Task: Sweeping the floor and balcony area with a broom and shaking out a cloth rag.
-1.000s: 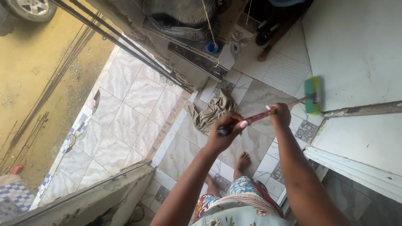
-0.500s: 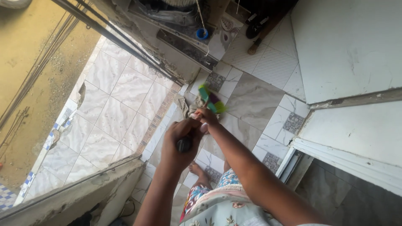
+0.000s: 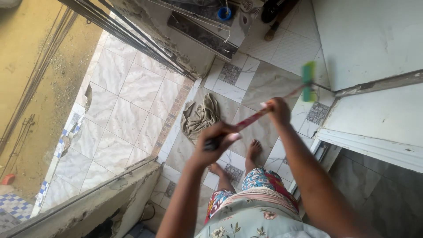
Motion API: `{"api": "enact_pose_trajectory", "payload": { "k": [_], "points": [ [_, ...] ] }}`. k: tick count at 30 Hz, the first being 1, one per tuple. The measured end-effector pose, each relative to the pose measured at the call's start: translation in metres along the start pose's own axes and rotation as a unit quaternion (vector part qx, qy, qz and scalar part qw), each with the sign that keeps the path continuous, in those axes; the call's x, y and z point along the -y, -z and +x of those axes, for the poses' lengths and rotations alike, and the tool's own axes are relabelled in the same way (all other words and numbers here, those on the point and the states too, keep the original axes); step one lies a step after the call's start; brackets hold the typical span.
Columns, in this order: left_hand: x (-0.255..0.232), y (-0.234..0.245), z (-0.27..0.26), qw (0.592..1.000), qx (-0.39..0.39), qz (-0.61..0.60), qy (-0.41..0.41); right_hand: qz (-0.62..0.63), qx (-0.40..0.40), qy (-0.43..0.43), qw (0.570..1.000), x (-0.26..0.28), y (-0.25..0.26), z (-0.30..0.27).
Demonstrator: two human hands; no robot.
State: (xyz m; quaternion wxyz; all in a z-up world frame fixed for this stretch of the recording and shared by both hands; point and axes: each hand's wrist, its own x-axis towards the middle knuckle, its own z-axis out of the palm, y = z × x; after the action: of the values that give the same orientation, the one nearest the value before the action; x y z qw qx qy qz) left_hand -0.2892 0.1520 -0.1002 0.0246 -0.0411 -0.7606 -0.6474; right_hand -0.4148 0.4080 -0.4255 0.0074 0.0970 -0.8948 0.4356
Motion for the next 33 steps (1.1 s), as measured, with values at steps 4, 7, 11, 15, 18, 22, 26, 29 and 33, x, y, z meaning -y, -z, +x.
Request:
{"api": "enact_pose_trajectory", "payload": {
  "k": [4,7,11,15,18,22,26,29,33],
  "points": [
    [0.065,-0.032,0.012,0.996,0.056,-0.021,0.073,-0.111,-0.029,0.021,0.993,-0.143,-0.053,0.012],
    [0.058,-0.022,0.017,0.998,0.047,0.022,0.044,-0.01,0.014,0.074,0.997,-0.162,-0.12,0.034],
    [-0.006,0.02,0.025,0.986,-0.011,0.133,0.097,0.098,0.069,0.068,0.99,-0.043,-0.187,0.054],
    [-0.061,0.036,0.019,0.969,-0.031,0.218,0.115,0.151,0.164,0.044,0.974,0.065,-0.207,0.044],
    [-0.106,0.037,-0.001,0.965,-0.043,0.26,-0.003,0.177,0.22,0.084,0.956,0.148,-0.167,0.017],
    [-0.15,0.054,-0.041,0.969,-0.009,0.225,-0.1,0.17,0.212,0.14,0.952,0.205,-0.101,-0.026],
    [-0.138,0.08,-0.089,0.99,-0.053,0.124,-0.032,0.11,0.14,0.118,0.977,0.202,-0.03,-0.065],
    [-0.057,0.082,-0.083,0.999,-0.036,-0.024,0.033,0.071,0.1,0.066,0.99,0.151,-0.002,-0.093],
    [0.004,0.046,-0.084,0.994,0.026,-0.051,0.096,-0.053,0.144,-0.017,0.988,0.083,-0.038,-0.129]
  ]
}}
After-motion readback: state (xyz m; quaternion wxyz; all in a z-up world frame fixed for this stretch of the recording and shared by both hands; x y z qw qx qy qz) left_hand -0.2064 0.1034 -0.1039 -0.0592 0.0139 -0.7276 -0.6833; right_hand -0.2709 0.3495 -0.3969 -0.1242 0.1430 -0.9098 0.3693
